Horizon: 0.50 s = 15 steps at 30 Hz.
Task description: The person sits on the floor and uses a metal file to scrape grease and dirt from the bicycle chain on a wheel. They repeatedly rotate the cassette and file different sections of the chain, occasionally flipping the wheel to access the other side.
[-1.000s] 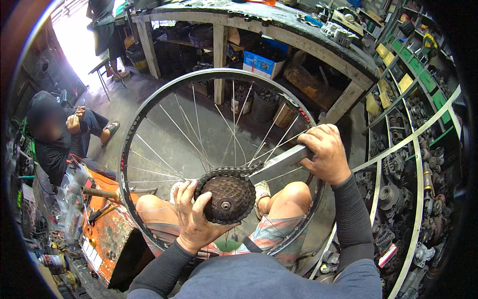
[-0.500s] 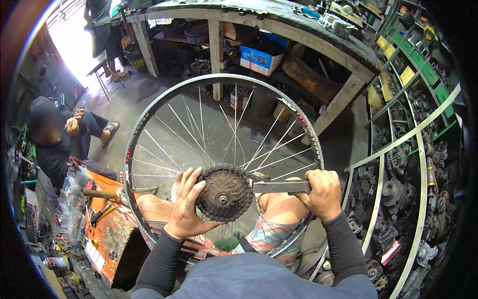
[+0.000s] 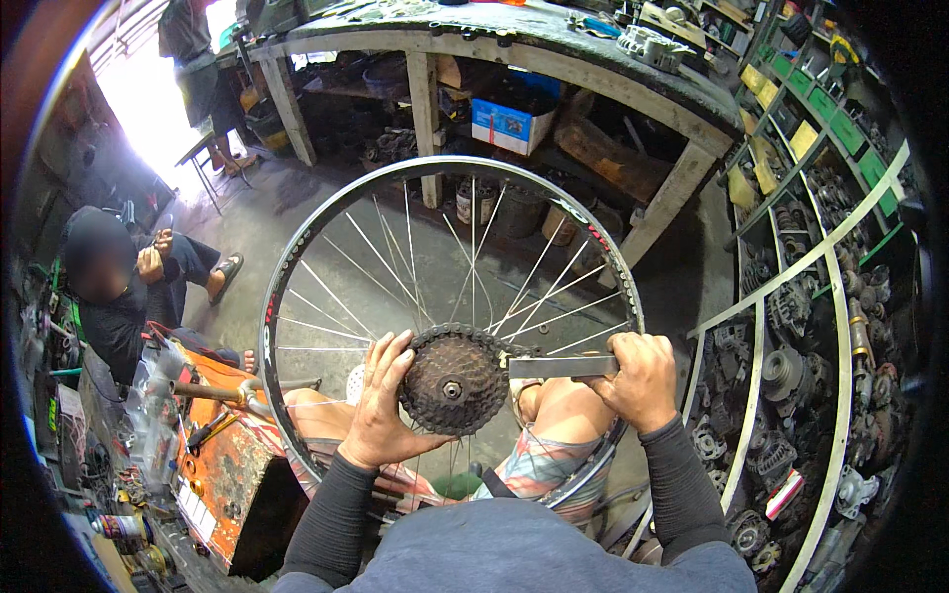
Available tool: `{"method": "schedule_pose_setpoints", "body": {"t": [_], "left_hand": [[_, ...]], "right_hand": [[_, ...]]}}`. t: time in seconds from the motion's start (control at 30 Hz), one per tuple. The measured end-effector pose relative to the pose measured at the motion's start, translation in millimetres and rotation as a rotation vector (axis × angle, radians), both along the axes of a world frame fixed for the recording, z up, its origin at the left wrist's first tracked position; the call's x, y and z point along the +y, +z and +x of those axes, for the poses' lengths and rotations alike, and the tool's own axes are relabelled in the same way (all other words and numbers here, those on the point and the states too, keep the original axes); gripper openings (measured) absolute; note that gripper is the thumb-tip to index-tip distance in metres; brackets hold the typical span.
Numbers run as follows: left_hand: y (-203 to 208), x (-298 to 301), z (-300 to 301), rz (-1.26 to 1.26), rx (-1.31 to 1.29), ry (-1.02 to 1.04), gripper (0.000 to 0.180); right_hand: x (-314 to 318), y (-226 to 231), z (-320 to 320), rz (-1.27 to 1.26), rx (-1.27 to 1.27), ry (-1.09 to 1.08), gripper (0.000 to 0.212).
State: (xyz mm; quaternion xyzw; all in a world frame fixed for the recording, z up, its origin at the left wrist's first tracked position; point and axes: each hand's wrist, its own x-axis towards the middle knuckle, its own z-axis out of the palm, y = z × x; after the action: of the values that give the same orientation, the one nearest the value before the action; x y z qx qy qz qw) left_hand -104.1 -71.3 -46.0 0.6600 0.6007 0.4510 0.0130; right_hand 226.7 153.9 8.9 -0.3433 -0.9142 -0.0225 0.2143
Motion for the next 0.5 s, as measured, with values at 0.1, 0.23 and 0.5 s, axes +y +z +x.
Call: {"method": "schedule_pose_setpoints", "body": {"t": [0.1,0.23,0.5], "left_hand": [[-2.7,-3.2,-1.0,-0.016,-0.012,0.007,0.137],[-0.4,-6.8,-1.8,-0.047,-0.009,0.023,0.136],[-3.6,-11.0,-2.6,-0.053,-0.029,0.051,0.131]], "right_hand": [[0.7,-1.8,-4.8,-0.009,-0.016,-0.001,0.055],[2.6,-5.9,-9.1,0.009,0.023,-0.002,0.054],[4.5,-5.9,-16.6,0.042,0.038,0.019,0.055]]}}
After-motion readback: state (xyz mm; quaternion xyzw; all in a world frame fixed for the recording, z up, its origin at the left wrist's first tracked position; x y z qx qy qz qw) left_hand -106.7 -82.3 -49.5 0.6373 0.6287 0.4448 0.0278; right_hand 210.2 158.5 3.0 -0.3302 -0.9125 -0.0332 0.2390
